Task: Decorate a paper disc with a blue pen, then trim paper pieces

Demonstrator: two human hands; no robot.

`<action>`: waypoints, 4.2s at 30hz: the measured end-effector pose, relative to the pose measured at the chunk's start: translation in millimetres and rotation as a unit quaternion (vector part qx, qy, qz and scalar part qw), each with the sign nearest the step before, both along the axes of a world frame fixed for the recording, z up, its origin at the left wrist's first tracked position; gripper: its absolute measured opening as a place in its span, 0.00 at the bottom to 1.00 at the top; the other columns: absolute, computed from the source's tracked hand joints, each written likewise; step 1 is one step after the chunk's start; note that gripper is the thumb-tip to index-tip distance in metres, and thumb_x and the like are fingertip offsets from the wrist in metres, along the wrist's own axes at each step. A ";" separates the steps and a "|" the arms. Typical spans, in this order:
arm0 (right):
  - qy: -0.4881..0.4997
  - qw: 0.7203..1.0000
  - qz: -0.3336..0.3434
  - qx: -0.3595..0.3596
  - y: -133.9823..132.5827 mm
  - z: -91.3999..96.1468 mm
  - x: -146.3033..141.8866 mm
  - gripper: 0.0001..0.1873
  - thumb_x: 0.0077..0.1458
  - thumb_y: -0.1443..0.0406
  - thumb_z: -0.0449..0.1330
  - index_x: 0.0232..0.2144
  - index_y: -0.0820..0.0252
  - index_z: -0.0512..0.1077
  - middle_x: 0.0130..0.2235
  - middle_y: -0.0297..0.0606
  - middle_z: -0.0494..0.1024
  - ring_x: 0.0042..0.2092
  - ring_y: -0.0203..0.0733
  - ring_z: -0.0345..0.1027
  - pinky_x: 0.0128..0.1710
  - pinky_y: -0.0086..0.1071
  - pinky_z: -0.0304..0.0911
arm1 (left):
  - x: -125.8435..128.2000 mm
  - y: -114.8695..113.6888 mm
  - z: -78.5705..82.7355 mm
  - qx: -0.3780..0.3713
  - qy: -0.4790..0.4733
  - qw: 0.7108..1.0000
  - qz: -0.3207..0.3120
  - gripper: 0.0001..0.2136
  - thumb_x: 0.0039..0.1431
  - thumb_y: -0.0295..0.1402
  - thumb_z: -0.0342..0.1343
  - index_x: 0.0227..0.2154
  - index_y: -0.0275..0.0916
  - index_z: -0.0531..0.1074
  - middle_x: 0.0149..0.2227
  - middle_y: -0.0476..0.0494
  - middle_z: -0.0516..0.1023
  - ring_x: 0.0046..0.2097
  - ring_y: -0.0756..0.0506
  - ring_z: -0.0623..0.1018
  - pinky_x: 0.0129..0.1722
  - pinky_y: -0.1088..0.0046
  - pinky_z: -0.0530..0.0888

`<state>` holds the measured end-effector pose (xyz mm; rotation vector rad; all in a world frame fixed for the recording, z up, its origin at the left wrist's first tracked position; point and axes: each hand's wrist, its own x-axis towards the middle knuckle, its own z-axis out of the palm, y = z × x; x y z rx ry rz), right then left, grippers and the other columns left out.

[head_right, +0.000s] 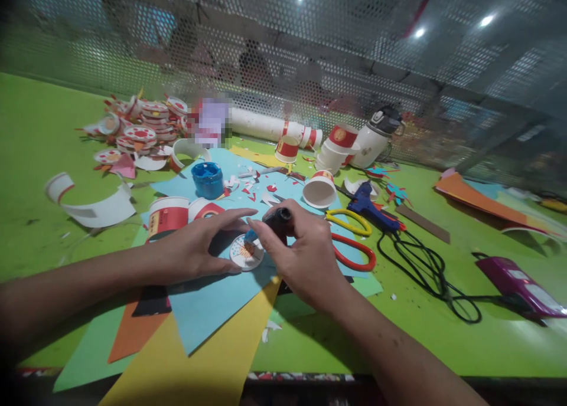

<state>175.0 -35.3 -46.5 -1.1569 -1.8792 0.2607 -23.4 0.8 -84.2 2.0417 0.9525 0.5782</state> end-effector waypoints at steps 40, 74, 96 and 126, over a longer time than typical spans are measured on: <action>-0.027 0.999 0.031 -0.031 8.2 9.3 -2.6 0.10 0.57 0.63 0.62 0.26 0.60 0.68 0.23 0.30 0.69 0.25 0.33 0.60 0.26 0.29 0.57 | 0.0 -0.5 3.9 0.066 0.018 0.997 -0.042 0.33 0.53 0.36 0.62 0.61 0.43 0.57 0.58 0.38 0.70 0.55 0.37 0.72 0.53 0.60 0.70; 0.079 0.996 0.007 -0.037 -2.5 5.1 2.3 0.06 0.56 0.64 0.62 0.30 0.63 0.74 0.21 0.28 0.70 0.21 0.29 0.62 0.20 0.24 0.59 | -5.9 -2.2 9.8 -0.047 0.001 0.999 -0.018 0.44 0.49 0.38 0.65 0.66 0.45 0.48 0.57 0.34 0.71 0.58 0.35 0.72 0.53 0.56 0.72; 0.050 0.999 0.010 -0.015 -1.7 -0.5 0.6 0.08 0.56 0.64 0.63 0.29 0.65 0.74 0.22 0.28 0.70 0.22 0.28 0.62 0.19 0.23 0.57 | -1.7 -0.6 6.6 -0.030 0.004 1.000 -0.007 0.45 0.45 0.35 0.68 0.65 0.42 0.51 0.56 0.32 0.72 0.57 0.35 0.72 0.54 0.55 0.70; 0.019 0.997 -0.048 0.053 -8.1 -2.8 -4.2 0.07 0.54 0.65 0.64 0.26 0.63 0.73 0.20 0.28 0.70 0.21 0.29 0.62 0.22 0.24 0.59 | 0.3 -0.2 6.0 -0.014 0.009 1.000 -0.004 0.45 0.44 0.35 0.68 0.65 0.40 0.53 0.55 0.33 0.73 0.56 0.36 0.73 0.53 0.58 0.70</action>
